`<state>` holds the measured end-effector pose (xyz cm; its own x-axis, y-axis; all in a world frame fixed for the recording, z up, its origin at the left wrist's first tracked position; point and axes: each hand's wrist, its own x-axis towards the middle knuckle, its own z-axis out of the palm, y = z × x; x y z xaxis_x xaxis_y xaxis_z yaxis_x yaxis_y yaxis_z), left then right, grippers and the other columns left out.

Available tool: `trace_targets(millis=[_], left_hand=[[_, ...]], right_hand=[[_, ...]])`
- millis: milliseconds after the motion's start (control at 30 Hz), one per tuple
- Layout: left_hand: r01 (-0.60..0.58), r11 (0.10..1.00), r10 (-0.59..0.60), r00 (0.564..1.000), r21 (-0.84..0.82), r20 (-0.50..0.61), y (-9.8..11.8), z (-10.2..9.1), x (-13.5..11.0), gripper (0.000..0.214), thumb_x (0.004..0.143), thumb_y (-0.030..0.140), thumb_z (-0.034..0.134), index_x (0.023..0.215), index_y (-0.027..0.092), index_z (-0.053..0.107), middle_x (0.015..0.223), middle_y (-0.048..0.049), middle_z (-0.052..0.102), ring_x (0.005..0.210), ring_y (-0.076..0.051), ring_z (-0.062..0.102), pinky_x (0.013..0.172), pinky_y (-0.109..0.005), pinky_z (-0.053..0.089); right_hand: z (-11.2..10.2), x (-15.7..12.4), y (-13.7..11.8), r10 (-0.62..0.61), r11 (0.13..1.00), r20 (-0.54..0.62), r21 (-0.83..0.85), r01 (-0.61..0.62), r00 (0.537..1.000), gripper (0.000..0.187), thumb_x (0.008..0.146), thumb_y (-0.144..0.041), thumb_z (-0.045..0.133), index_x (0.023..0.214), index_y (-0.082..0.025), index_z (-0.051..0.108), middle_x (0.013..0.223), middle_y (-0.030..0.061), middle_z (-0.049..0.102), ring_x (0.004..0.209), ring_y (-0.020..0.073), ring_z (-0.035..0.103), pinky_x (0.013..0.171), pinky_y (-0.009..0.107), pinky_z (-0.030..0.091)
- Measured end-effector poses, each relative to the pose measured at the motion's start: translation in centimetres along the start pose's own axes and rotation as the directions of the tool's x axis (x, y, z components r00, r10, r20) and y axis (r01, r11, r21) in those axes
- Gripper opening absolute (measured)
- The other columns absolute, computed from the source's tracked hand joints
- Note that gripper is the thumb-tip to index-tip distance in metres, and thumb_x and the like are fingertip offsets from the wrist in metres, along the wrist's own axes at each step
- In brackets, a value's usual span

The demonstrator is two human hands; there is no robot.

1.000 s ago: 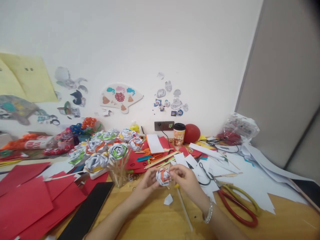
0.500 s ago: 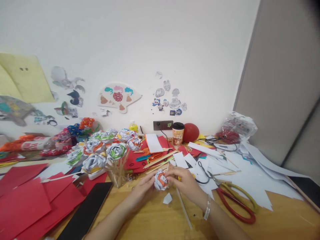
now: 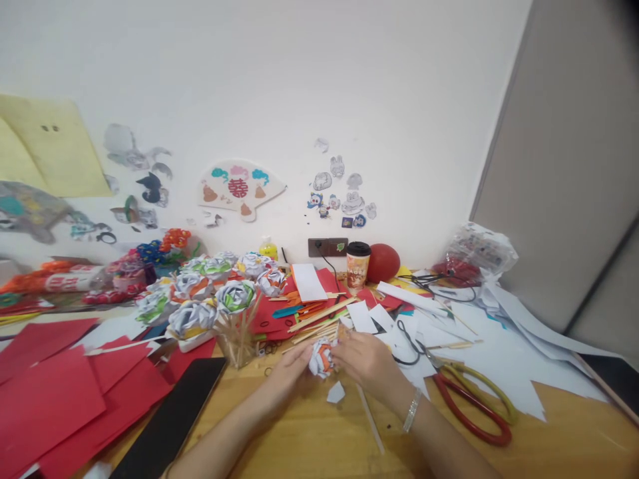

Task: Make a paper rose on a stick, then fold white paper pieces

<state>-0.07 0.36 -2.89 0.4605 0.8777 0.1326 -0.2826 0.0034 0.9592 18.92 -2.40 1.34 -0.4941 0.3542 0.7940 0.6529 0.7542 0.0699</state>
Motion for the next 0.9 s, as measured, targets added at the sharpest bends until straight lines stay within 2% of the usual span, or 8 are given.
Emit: trace_targets(millis=[167, 333, 500, 733, 900], left_hand=[[-0.008, 0.966, 0.015, 1.0, -0.259, 0.024, 1.5, 1.3, -0.5, 0.031, 0.076, 0.031, 0.068, 0.104, 0.018, 0.065, 0.105, -0.0073, 0.066, 0.096, -0.021, 0.057, 0.085, -0.031, 0.041], [-0.005, 0.935, 0.026, 0.998, -0.354, 0.054, 2.5, 1.8, -0.6, 0.031, 0.074, 0.023, 0.069, 0.105, 0.018, 0.066, 0.11, -0.0077, 0.064, 0.101, -0.021, 0.057, 0.089, -0.031, 0.041], [0.026, 0.929, -0.007, 0.999, -0.37, 0.052, 2.7, 1.9, -0.7, 0.033, 0.073, 0.021, 0.07, 0.106, 0.018, 0.065, 0.112, -0.0085, 0.063, 0.1, -0.021, 0.057, 0.088, -0.032, 0.042], [0.045, 0.949, -0.044, 0.999, -0.311, 0.011, 1.9, 1.5, -0.6, 0.031, 0.076, 0.029, 0.068, 0.105, 0.018, 0.064, 0.098, -0.0074, 0.065, 0.081, -0.017, 0.058, 0.068, -0.027, 0.044], [0.047, 0.968, -0.054, 0.998, -0.246, -0.023, 1.6, 1.5, -0.5, 0.031, 0.075, 0.035, 0.068, 0.102, 0.019, 0.064, 0.098, -0.0062, 0.065, 0.084, -0.017, 0.057, 0.074, -0.027, 0.042]], right_hand=[[-0.4, 0.2, -0.1, 0.04, 0.998, -0.032, 0.059, -0.038, 0.999, 0.024, 0.093, -0.022, 0.041, 0.084, -0.016, 0.062, 0.069, 0.0043, 0.066, 0.062, 0.0156, 0.052, 0.058, 0.028, 0.041], [-0.5, 0.2, -0.3, 0.049, 0.997, -0.097, 0.068, -0.043, 0.994, 0.021, 0.092, -0.022, 0.043, 0.084, -0.016, 0.061, 0.07, 0.0042, 0.066, 0.062, 0.0158, 0.05, 0.056, 0.027, 0.04], [-0.6, 0.4, -0.6, 0.077, 0.994, -0.123, 0.08, -0.068, 0.989, 0.024, 0.093, -0.022, 0.041, 0.081, -0.016, 0.061, 0.064, 0.0034, 0.063, 0.058, 0.015, 0.048, 0.054, 0.026, 0.039], [-0.3, 0.3, -0.8, 0.049, 0.997, -0.138, 0.07, -0.04, 0.989, 0.023, 0.093, -0.017, 0.041, 0.083, -0.016, 0.061, 0.065, 0.0036, 0.064, 0.059, 0.015, 0.05, 0.058, 0.027, 0.04], [0.0, 0.2, -0.7, 0.003, 0.999, -0.134, 0.037, 0.002, 0.991, 0.022, 0.092, -0.015, 0.042, 0.083, -0.016, 0.062, 0.067, 0.0048, 0.065, 0.062, 0.0156, 0.052, 0.062, 0.028, 0.042]])
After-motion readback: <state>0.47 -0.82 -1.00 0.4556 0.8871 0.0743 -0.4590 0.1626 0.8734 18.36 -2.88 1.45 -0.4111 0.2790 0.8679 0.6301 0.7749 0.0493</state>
